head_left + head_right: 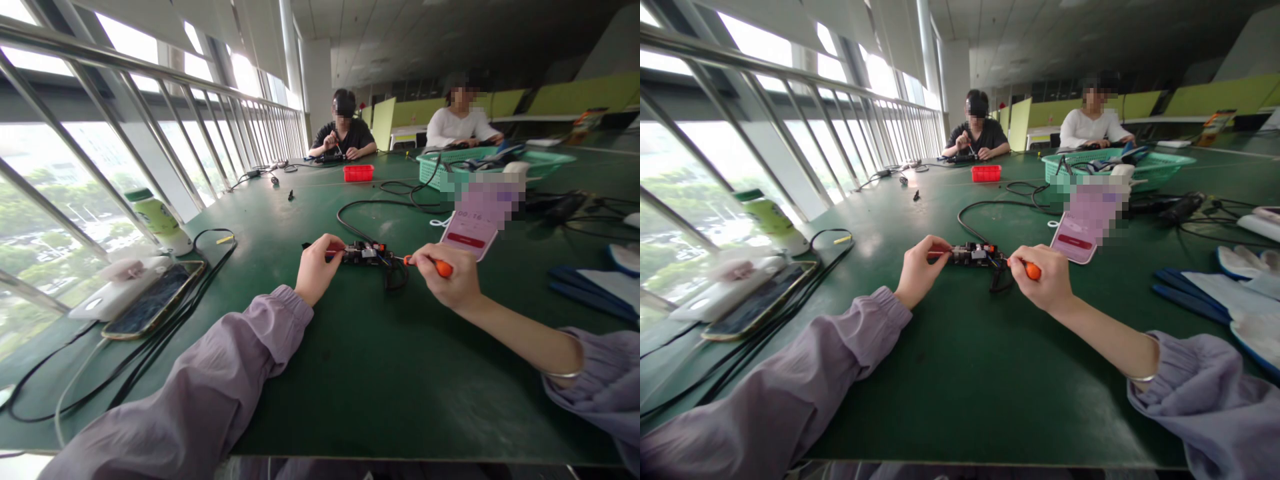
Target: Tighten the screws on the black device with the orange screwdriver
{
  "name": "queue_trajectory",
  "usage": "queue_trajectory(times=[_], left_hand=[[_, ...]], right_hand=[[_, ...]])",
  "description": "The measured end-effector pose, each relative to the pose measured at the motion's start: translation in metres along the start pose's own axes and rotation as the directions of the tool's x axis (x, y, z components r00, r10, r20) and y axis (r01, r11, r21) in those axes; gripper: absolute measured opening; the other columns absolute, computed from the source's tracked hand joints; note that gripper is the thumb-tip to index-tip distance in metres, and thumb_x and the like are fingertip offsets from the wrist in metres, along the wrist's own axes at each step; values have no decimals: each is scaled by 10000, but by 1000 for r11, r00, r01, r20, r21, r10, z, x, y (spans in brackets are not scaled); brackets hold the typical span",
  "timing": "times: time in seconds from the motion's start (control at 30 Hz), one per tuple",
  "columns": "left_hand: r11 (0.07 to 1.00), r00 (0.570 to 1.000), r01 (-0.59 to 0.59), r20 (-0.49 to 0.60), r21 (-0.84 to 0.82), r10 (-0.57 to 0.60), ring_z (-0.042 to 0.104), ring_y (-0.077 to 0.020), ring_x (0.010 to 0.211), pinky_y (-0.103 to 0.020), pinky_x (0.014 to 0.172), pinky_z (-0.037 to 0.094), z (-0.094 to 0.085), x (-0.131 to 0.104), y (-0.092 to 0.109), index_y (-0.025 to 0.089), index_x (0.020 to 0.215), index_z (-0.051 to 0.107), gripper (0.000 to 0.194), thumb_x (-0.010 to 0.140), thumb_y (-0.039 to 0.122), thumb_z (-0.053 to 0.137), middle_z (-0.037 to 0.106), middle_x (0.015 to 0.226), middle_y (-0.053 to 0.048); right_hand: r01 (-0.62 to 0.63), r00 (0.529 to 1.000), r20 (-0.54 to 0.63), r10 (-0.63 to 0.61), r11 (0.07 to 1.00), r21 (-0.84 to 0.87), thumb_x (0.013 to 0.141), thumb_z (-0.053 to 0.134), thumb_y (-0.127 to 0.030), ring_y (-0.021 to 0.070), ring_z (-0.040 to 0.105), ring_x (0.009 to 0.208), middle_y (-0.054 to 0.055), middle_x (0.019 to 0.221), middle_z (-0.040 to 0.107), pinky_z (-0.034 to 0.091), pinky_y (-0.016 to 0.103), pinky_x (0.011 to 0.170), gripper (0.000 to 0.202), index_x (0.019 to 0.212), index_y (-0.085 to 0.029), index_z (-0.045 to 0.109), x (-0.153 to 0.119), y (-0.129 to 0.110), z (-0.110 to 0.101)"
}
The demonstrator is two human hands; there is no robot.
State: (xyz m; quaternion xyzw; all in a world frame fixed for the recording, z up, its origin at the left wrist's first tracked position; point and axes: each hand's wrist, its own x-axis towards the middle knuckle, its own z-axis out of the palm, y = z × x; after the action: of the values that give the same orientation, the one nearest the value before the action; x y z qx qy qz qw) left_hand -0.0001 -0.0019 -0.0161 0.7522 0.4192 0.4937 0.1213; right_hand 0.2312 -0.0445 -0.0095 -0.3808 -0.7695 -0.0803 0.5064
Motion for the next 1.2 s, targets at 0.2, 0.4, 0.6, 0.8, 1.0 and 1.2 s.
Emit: queue_trajectory(times=[0.2,0.4,0.6,0.8,1.0,1.2], left_hand=[[998,1000,-8,-21,-54,7,629,-102,750,-233,722,549,1,0,-1,166,806,578,68,761,132,538,645,804,1],[999,999,-35,-2,-14,35,622,-99,729,-228,704,539,2,0,-5,169,811,572,83,756,115,540,638,797,10],[953,975,-204,135,224,176,609,-114,799,-231,739,497,-1,2,-6,184,864,557,102,814,124,491,638,858,-2],[787,908,-411,286,461,306,575,-120,830,-208,698,460,-7,1,-4,185,949,534,170,911,184,368,621,896,-24],[717,873,-483,339,503,351,563,-114,821,-199,671,444,-11,2,-6,185,978,529,219,940,214,316,623,887,-22],[706,863,-500,357,502,357,568,-126,808,-226,685,448,-8,2,-6,195,930,580,198,919,225,385,646,841,-7]], right_hand=[[-24,999,46,20,995,94,842,456,-204,140,572,540,1,601,631,428,276,528,214,659,-210,568,-2,-6,1],[87,993,68,-98,985,148,806,466,-152,109,548,511,-22,594,624,420,250,528,180,658,-207,553,0,-13,2],[123,988,76,-134,984,131,804,470,-155,110,551,508,-21,593,623,421,253,520,166,668,-212,547,1,-14,3],[191,976,81,-200,975,114,796,486,-146,117,565,517,-15,595,630,437,261,529,145,679,-208,546,2,-13,4],[224,968,92,-232,971,86,794,493,-153,117,563,520,-11,606,633,439,262,531,129,692,-204,552,2,-13,4],[254,961,94,-261,964,80,785,506,-144,113,546,518,-8,606,624,435,258,536,108,702,-199,551,1,-12,4]])
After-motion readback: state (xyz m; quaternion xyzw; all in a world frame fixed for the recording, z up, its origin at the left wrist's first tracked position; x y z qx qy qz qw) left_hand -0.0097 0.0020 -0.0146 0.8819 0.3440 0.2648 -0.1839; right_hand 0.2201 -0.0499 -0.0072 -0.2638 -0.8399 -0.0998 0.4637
